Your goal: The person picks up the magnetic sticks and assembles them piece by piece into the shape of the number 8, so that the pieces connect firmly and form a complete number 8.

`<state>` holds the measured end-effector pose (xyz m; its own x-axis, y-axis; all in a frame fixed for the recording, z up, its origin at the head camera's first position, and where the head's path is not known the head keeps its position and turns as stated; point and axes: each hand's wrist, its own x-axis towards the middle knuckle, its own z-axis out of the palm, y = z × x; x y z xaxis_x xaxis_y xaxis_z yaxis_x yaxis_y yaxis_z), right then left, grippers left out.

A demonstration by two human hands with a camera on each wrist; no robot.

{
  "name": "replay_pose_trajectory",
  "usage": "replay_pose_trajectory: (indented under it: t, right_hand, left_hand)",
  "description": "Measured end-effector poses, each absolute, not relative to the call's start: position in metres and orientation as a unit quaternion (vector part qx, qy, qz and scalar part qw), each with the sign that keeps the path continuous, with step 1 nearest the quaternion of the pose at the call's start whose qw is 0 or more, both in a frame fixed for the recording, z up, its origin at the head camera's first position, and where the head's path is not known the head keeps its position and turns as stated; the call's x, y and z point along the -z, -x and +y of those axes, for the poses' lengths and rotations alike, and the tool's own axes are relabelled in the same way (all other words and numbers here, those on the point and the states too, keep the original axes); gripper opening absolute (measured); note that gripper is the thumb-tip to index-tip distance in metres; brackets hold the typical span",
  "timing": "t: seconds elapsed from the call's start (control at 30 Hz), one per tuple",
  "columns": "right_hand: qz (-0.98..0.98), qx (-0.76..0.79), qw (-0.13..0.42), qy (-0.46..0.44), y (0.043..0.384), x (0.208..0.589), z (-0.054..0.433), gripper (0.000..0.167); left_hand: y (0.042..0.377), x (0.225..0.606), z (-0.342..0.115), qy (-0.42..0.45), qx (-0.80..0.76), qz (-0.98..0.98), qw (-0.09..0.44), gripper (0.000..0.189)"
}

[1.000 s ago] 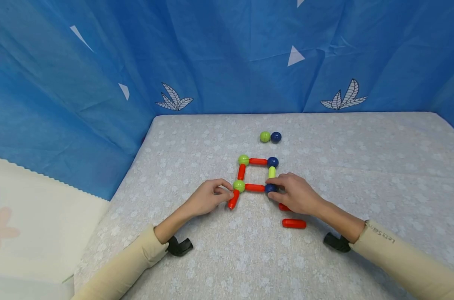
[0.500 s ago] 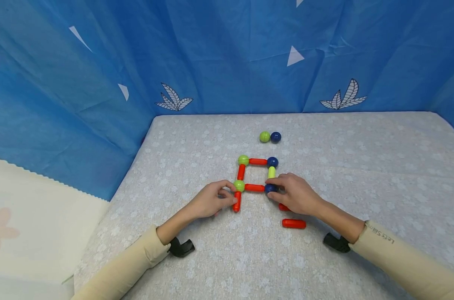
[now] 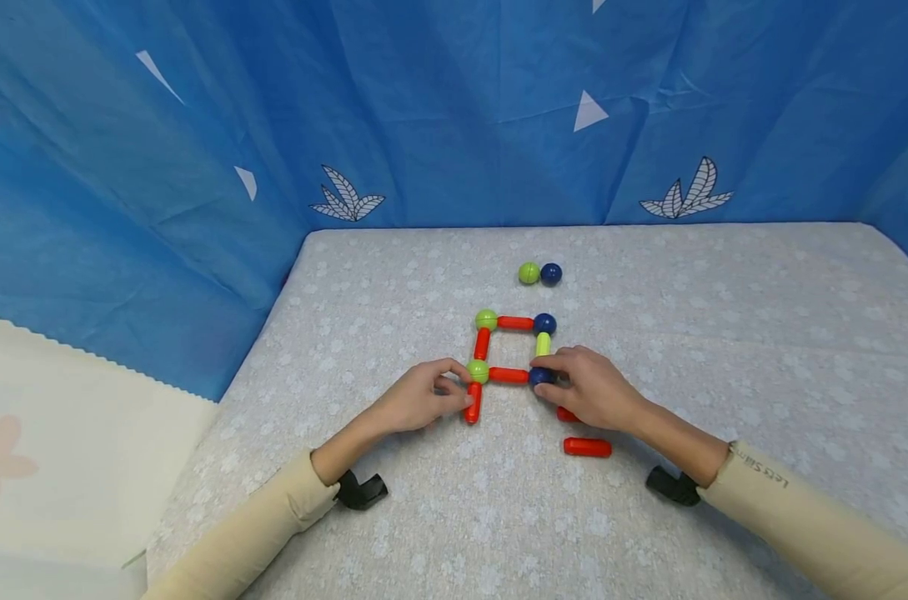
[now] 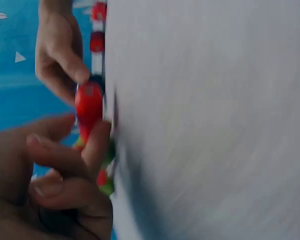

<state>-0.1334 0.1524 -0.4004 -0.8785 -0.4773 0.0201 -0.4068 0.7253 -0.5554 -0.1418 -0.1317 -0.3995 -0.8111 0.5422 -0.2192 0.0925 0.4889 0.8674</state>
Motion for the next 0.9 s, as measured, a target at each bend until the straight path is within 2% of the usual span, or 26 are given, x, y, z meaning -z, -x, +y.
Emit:
replay_pose_trajectory:
  t: [0.13,0.3,0.47,0.67,0.9]
  right_hand:
    - [0.929,0.278,0.064,0.237,0.134,0.400,0.154,0.037]
    - [0.933,0.273,0.074,0.221,0.133,0.398,0.158,0.038]
    - [0.930,0.280,0.077,0.224,0.133,0.397,0.159,0.037]
    - [0.925,0.289,0.075,0.234,0.135,0.399,0.155,0.036]
    - [0.927,0.284,0.071,0.233,0.134,0.401,0.154,0.037]
  left_hand:
    - [0.164,0.375,-0.130,-0.219,-0.446,0.837,0.227,0.026]
    - [0.204,0.345,-0.104,-0.245,-0.453,0.842,0.160,0.030]
    - [0.242,0.342,-0.063,-0.240,-0.451,0.853,0.111,0.029]
    - [0.279,0.359,-0.025,-0.212,-0.406,0.884,0.095,0.033]
    - [0.302,0.373,-0.008,-0.153,-0.332,0.922,0.128,0.041]
